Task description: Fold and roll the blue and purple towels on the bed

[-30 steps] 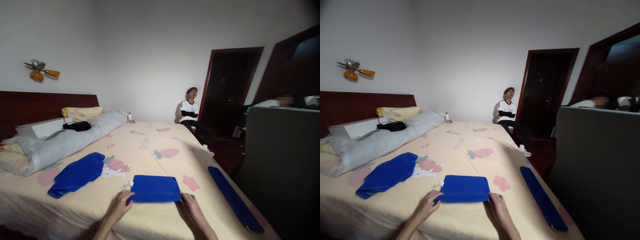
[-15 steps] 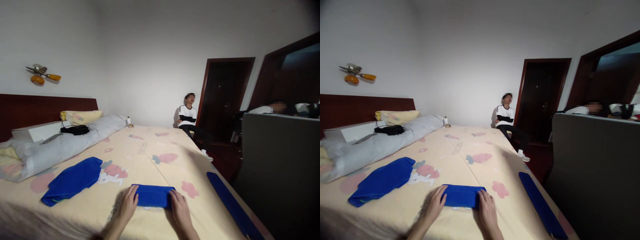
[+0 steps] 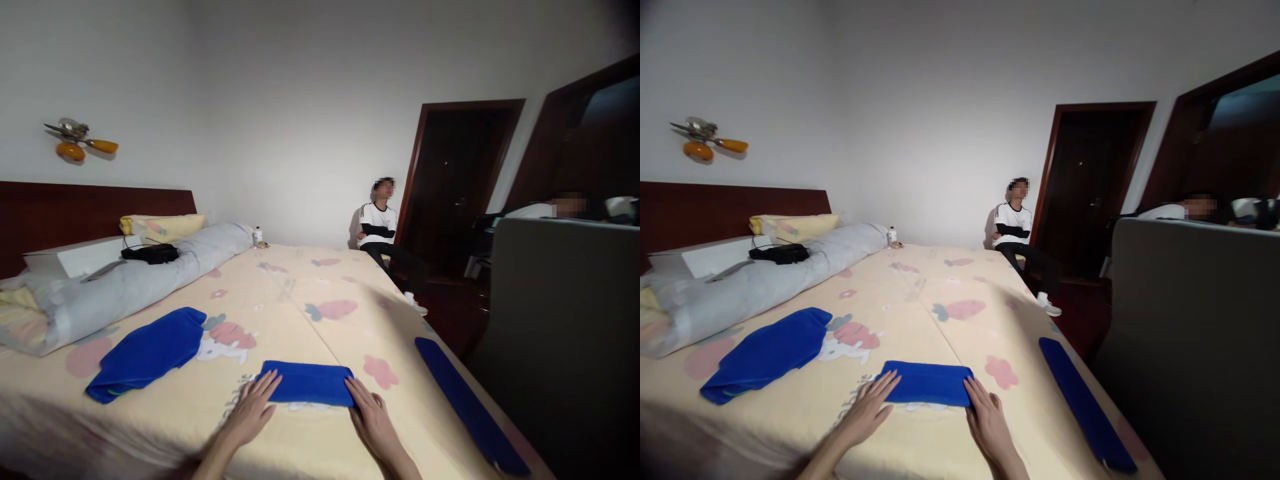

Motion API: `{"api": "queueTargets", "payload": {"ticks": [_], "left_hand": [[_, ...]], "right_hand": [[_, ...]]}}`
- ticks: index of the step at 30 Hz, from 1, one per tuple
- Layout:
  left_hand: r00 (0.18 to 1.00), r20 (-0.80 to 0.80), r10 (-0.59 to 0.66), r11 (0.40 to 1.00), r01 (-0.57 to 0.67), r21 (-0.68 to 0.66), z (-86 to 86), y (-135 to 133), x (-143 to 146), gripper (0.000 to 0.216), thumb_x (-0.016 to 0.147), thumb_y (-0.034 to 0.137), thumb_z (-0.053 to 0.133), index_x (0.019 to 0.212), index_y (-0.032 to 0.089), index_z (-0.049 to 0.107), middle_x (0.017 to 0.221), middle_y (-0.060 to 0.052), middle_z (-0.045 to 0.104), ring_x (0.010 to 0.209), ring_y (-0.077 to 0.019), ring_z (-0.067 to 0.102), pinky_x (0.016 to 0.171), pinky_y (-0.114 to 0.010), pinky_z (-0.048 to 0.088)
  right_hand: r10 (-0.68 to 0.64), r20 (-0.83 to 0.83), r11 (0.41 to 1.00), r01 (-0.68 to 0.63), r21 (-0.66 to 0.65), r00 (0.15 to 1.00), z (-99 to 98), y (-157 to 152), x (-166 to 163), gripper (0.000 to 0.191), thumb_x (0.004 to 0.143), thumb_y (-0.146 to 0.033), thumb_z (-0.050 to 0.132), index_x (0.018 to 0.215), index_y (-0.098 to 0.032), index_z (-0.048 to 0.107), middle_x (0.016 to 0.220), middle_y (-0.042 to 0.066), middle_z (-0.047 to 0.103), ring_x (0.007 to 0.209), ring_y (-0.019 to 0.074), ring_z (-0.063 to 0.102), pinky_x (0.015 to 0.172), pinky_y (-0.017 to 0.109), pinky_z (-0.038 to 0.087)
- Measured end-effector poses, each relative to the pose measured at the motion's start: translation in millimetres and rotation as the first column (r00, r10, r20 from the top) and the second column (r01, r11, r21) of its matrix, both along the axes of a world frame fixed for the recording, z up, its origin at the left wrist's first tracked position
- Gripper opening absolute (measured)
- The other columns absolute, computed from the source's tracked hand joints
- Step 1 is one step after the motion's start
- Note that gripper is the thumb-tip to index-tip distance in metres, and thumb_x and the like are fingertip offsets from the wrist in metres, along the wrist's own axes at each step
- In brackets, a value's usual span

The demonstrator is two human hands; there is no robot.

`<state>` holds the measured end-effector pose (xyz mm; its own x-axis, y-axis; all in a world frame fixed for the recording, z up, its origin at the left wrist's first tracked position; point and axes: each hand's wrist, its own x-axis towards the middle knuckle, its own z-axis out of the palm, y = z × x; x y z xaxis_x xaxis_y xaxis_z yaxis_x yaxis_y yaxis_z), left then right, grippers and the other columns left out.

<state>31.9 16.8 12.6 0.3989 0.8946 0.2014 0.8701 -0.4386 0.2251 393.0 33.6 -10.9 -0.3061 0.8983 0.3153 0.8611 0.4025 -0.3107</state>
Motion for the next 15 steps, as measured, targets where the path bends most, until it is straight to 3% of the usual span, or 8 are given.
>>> {"api": "queueTargets", "payload": {"ticks": [5, 8, 11, 15], "left_hand": [[0.997, 0.069, 0.040, 0.996, -0.045, 0.072, -2.9, 2.5, -10.9, 0.069, 0.079, 0.007, 0.043, 0.144, 0.033, 0.041, 0.149, -0.003, 0.046, 0.135, -0.0212, 0.044, 0.111, -0.049, 0.033], [0.969, 0.229, 0.092, 0.990, -0.113, 0.079, 2.0, 11.2, -9.8, 0.059, 0.074, 0.008, 0.048, 0.128, 0.030, 0.060, 0.132, -0.003, 0.063, 0.122, -0.0221, 0.056, 0.107, -0.042, 0.040], [0.897, 0.382, 0.221, 0.972, -0.234, -0.013, 10.1, 31.1, -7.5, 0.051, 0.075, 0.012, 0.050, 0.122, 0.025, 0.063, 0.120, -0.003, 0.070, 0.110, -0.0195, 0.063, 0.097, -0.031, 0.048], [0.873, 0.361, 0.329, 0.942, -0.328, -0.066, 16.9, 62.3, -3.5, 0.039, 0.082, 0.016, 0.047, 0.117, 0.021, 0.063, 0.112, -0.004, 0.071, 0.101, -0.0170, 0.065, 0.088, -0.027, 0.049]], "right_hand": [[0.018, -0.086, 0.999, -0.014, 0.040, 0.996, 3.3, 0.4, 1.7, 0.049, 0.091, -0.028, 0.037, 0.139, -0.025, 0.047, 0.145, 0.011, 0.049, 0.136, 0.0266, 0.043, 0.105, 0.051, 0.037], [0.037, -0.220, 0.999, -0.038, 0.001, 0.975, 13.3, 12.3, 2.5, 0.044, 0.091, -0.031, 0.038, 0.130, -0.021, 0.056, 0.134, 0.012, 0.060, 0.125, 0.0254, 0.054, 0.103, 0.044, 0.040], [-0.010, -0.319, 0.997, -0.015, -0.075, 0.948, 24.1, 35.1, 4.5, 0.044, 0.089, -0.033, 0.038, 0.126, -0.020, 0.058, 0.127, 0.009, 0.065, 0.115, 0.0214, 0.060, 0.098, 0.034, 0.045], [-0.138, -0.266, 0.989, 0.118, -0.092, 0.954, 31.3, 63.9, -2.0, 0.048, 0.091, -0.036, 0.035, 0.128, -0.016, 0.056, 0.124, 0.012, 0.065, 0.113, 0.0233, 0.060, 0.097, 0.034, 0.045]]}}
